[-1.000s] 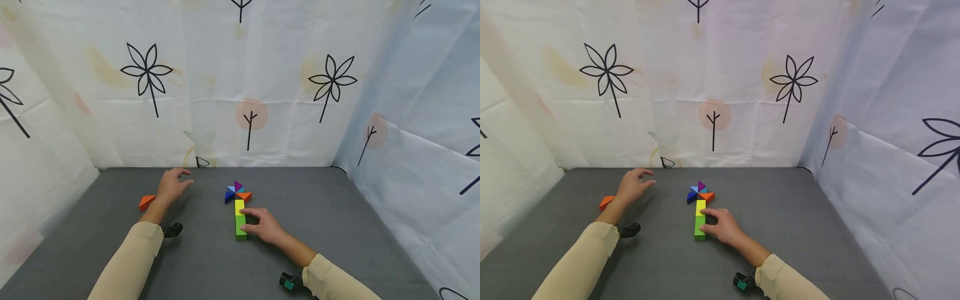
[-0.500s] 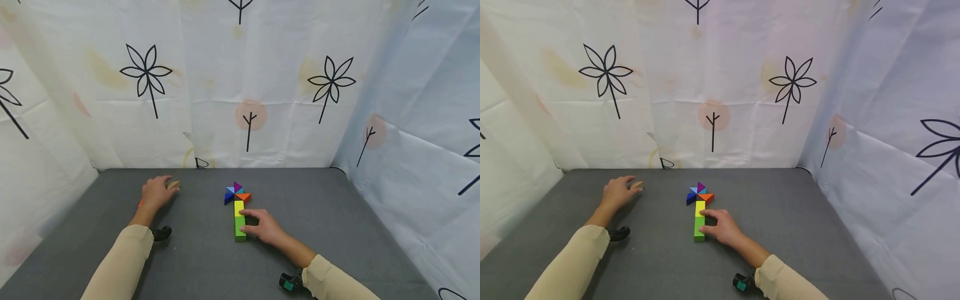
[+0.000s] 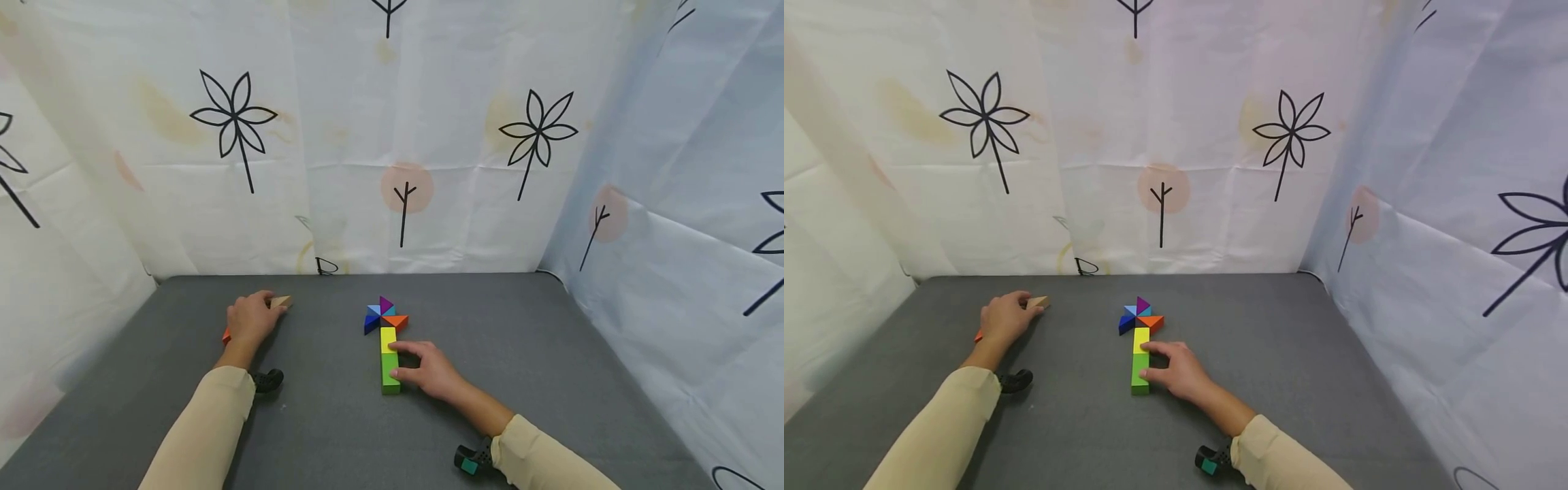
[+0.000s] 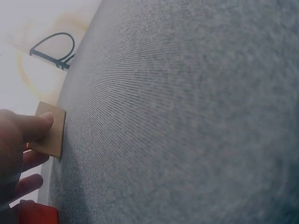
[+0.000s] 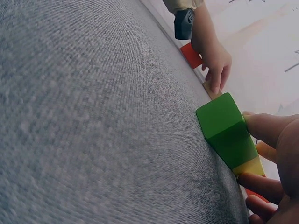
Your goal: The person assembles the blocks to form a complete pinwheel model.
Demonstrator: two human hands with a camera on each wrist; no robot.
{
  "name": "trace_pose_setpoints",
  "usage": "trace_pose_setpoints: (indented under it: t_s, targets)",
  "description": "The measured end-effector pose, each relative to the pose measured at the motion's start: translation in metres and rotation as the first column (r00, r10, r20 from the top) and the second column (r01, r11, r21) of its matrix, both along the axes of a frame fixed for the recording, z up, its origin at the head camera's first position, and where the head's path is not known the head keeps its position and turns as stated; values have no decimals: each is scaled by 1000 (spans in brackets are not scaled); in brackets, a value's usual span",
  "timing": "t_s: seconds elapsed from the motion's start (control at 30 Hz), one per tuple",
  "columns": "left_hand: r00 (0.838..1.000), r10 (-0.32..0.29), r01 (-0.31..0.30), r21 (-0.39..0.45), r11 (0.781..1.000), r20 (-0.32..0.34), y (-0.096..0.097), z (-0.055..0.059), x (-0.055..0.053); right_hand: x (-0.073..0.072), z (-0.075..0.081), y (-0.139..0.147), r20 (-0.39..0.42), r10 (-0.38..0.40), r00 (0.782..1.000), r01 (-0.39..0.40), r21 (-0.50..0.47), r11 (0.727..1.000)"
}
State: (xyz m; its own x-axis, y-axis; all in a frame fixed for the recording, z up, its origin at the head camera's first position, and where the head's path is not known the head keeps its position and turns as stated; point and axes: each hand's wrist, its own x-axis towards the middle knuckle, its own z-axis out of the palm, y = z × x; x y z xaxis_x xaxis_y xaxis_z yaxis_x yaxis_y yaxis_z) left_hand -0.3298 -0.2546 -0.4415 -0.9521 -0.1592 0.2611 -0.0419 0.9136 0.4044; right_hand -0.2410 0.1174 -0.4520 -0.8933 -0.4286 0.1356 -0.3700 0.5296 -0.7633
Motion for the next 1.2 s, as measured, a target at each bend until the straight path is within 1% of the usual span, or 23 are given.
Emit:
trace_pose_setpoints:
  t_s: [0.1, 0.27, 0.37, 0.53, 0.73, 0.9, 1.03, 1.2]
  targets:
    - [1000, 16, -16, 1, 1000, 2, 0, 0, -1, 0, 0, 0, 1, 2, 1000, -2, 0, 1000]
    - [1000, -2, 2, 6, 1000, -6, 1, 2, -2, 0, 0, 0, 3, 6, 1000, -6, -14, 1000]
    - [1000, -15, 15, 20, 1000, 1, 4, 7, -4, 0, 0, 0, 5, 6, 1000, -6, -19, 1000]
    - [999, -40, 39, 64, 997, 26, 14, 17, -7, 0, 0, 0, 3, 8, 1000, -8, -20, 1000]
    - [994, -106, 104, 103, 989, 14, 27, 26, -9, 0, 0, 1, 2, 10, 1000, -10, -19, 1000]
    - [985, -173, 171, 132, 976, 5, 38, 31, -9, 0, 0, 0, 6, 8, 1000, -8, -6, 1000]
    - [972, -235, 232, 137, 963, 1, 49, 31, -10, 1, 1, 0, 14, -2, 1000, 2, 8, 1000]
    - [962, -272, 272, 144, 951, -20, 62, 29, -12, 1, 1, 0, 14, -2, 1000, 2, 10, 1000]
